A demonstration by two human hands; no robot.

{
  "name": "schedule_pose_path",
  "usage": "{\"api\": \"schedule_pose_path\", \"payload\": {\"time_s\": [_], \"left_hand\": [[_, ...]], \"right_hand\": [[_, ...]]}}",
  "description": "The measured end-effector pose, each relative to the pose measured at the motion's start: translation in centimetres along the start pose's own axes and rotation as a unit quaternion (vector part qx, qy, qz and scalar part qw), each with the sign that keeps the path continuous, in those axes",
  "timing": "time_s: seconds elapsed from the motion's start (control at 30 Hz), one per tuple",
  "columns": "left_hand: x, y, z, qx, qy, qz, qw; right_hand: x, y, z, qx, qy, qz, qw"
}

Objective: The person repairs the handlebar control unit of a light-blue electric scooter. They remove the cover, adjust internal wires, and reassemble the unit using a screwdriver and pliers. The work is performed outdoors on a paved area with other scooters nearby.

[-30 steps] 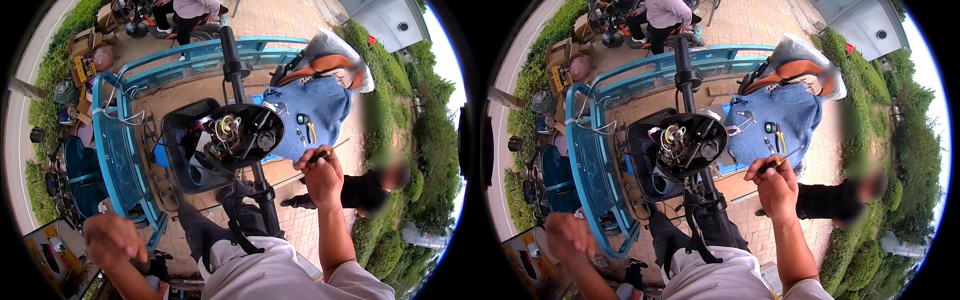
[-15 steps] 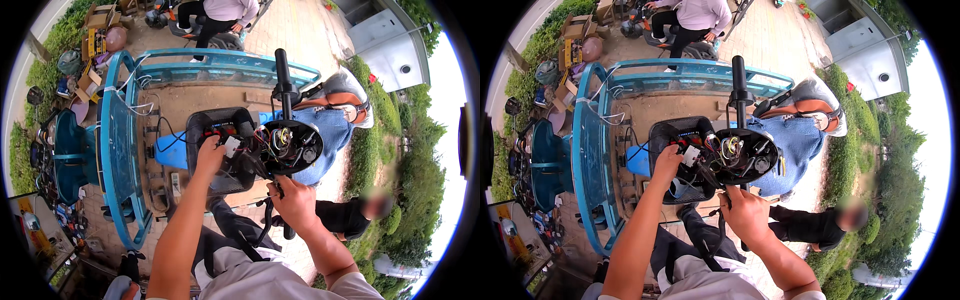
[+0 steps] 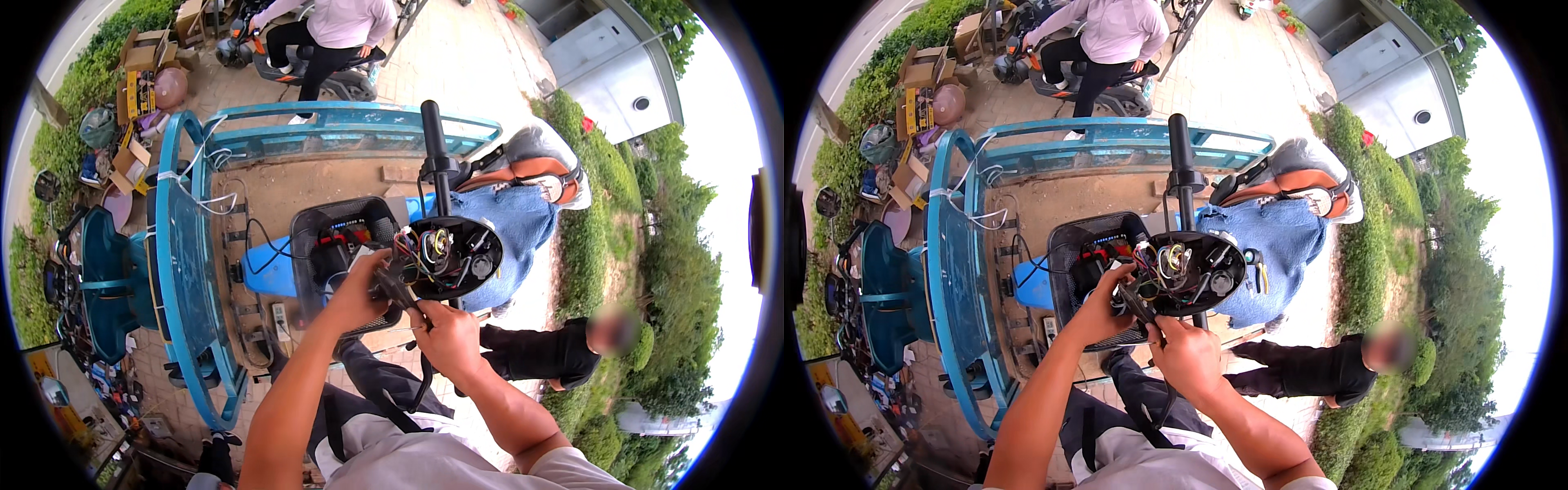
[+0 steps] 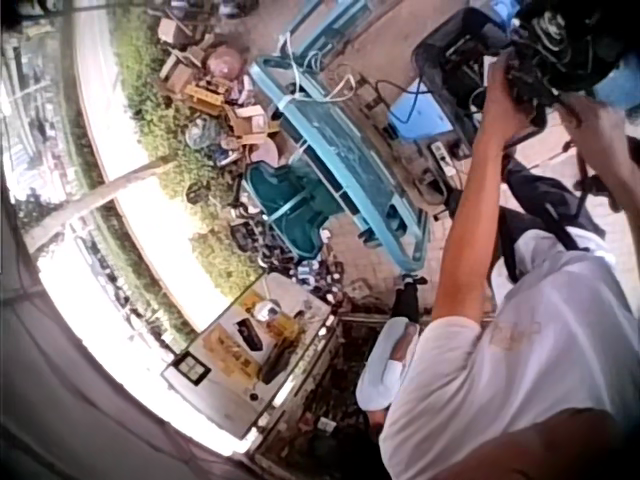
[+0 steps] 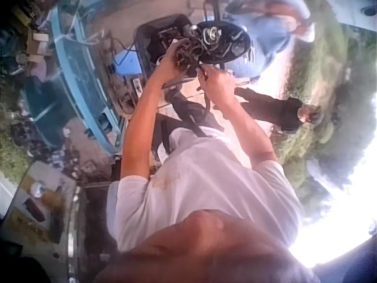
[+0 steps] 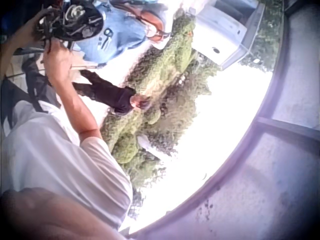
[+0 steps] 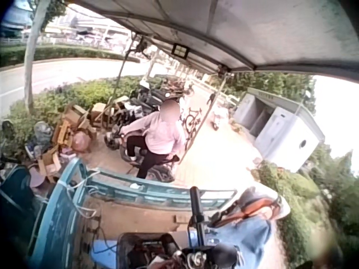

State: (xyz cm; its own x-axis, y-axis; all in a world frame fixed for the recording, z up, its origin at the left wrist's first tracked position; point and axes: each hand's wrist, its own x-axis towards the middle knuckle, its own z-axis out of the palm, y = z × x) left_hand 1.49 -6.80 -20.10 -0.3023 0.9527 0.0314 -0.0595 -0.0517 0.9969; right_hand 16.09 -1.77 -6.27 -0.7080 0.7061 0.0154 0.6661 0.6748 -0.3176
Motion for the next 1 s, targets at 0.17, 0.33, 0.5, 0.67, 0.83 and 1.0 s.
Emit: {"api": "schedule_pose_path", "payload": {"time_s": [0.17,0.33,0.5,0.67,0.83,1.0], "left_hand": [[-1.1,3.7,-1.7,0.058,0.008,0.020,0.998],[-2.0,7.9,-2.6,0.106,-0.001,0.037,0.994],[-0.5,8.2,-3.8,-0.173,0.060,0.033,0.983],[3.1,8.9,-2.7,-0.105,0.031,-0.179,0.978],[2.4,10.0,-2.0,-0.331,-0.037,-0.056,0.941],[4.2,11.9,-0.7,-0.038,-0.046,0.004,0.998]], "right_hand": [[0.6,-1.2,-1.8,0.139,-0.026,0.083,0.986],[2.0,-2.5,-6.3,0.258,-0.078,0.133,0.954],[1.8,-0.2,-10.2,0.316,-0.100,0.114,0.937],[-0.1,4.2,-11.1,0.322,-0.094,0.040,0.941],[-1.7,7.0,-10.1,0.508,-0.082,0.110,0.850],[-0.5,6.7,-9.1,0.632,-0.029,0.164,0.757]]}}
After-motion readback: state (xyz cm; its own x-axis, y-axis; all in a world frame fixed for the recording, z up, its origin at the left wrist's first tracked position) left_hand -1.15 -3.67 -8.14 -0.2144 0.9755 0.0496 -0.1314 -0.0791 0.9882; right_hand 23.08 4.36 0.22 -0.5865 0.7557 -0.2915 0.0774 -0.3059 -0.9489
